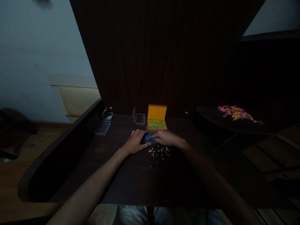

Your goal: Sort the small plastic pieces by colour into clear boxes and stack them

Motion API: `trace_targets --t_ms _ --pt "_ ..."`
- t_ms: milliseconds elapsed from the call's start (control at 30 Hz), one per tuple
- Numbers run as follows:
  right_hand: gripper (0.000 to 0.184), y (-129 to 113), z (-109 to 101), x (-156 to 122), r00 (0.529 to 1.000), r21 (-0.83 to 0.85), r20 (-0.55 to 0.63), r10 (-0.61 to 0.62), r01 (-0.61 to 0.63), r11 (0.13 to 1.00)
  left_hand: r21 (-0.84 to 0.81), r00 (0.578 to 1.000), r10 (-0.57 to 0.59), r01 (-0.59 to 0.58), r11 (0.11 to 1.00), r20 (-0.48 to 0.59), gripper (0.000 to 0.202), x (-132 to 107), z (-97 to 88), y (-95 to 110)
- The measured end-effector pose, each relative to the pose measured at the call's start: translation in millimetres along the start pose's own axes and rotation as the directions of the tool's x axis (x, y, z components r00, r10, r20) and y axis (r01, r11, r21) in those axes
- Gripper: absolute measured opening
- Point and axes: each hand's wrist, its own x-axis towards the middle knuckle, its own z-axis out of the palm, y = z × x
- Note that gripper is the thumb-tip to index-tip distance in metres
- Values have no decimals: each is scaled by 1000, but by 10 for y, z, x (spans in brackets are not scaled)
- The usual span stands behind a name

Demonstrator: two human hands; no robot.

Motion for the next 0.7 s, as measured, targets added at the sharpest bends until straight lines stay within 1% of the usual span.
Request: trace_targets --t_ms 233,433,700 --pt "36 21 51 22 1000 35 -16 -15 15 999 -21 1000 -7 7 1000 8 52 7 -22 11" --pt "34 10 27 -16 1000 33 14 -4 4 999 -29 1000 -7 7 1000 2 52 8 11 -16" --pt "32 -40 16 -17 999 20 -26 26 -25 999 -13 1000 9 -9 1000 -5 54 5 21 -31"
